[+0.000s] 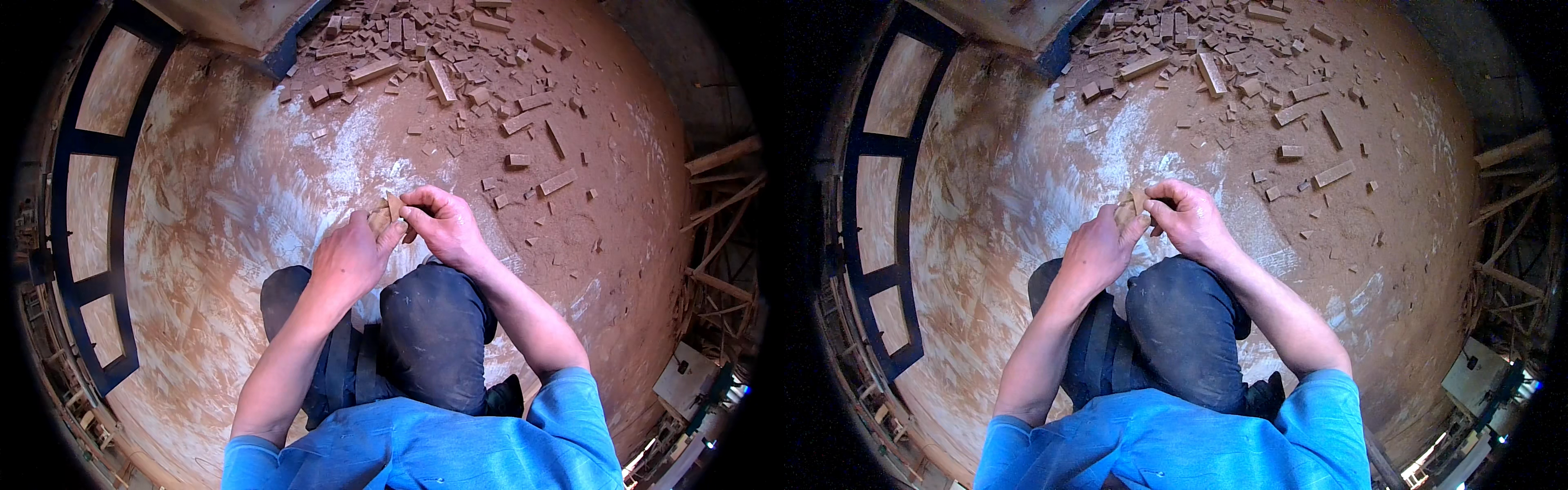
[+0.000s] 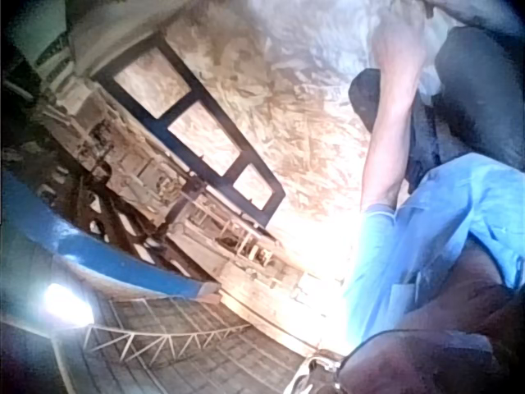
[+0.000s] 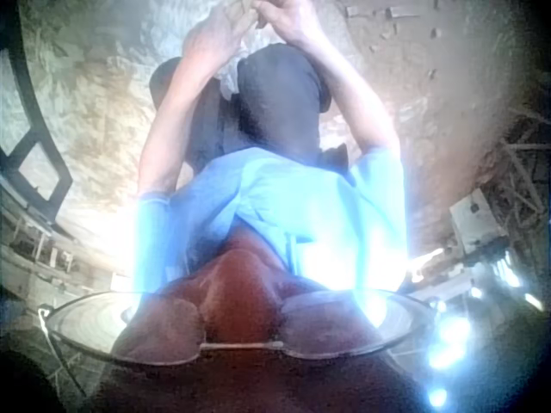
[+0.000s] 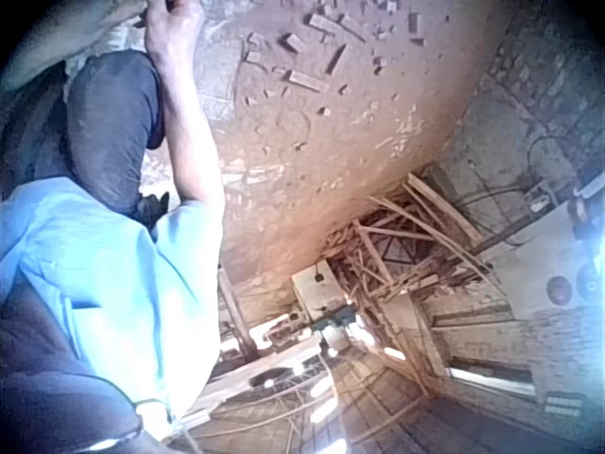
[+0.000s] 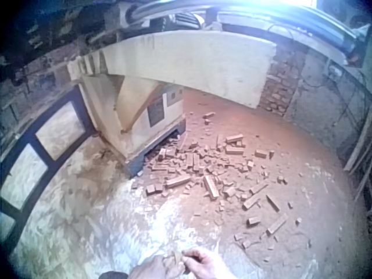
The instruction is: The person uses a bow saw to cut a small wooden piece on a workbench. They then apply glue to the cut piece and attach it to a larger wooden assembly. Finally, they use an angle grinder with a sanding disc to smooth the edges of the joined wood.
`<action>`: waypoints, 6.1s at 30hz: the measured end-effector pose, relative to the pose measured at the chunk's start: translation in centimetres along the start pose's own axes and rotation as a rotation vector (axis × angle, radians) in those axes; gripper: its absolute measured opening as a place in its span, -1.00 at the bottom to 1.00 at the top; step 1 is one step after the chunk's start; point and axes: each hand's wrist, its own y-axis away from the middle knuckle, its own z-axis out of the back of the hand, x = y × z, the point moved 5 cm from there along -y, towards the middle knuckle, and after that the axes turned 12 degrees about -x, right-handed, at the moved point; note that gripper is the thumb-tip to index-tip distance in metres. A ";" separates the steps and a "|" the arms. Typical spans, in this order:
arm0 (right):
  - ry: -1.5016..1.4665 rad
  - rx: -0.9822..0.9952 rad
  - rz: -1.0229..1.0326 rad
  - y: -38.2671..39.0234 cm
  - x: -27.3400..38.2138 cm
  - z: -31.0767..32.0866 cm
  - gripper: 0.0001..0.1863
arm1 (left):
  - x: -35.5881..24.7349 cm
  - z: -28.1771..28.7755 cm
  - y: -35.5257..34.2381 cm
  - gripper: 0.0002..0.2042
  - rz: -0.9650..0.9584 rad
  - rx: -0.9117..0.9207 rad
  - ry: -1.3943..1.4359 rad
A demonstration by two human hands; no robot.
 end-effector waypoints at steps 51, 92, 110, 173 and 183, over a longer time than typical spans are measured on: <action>0.357 0.191 0.184 0.4 13.5 -7.4 -0.78 | 5.4 13.8 6.6 -0.38 0.418 0.477 1.842; 0.478 1.249 0.001 44.7 52.8 -29.5 -0.77 | -8.4 42.3 57.5 -0.21 0.567 0.085 2.245; 0.666 1.525 0.177 63.3 47.9 -58.6 -0.76 | 15.3 49.8 75.2 -0.37 0.493 -0.296 2.442; 0.401 2.674 0.665 129.5 24.8 -125.9 -0.84 | 75.2 63.2 130.7 -0.50 0.631 -1.733 2.293; 0.026 3.179 0.721 148.6 17.0 -121.1 -0.79 | 72.6 55.4 143.5 -0.59 0.583 -2.334 2.483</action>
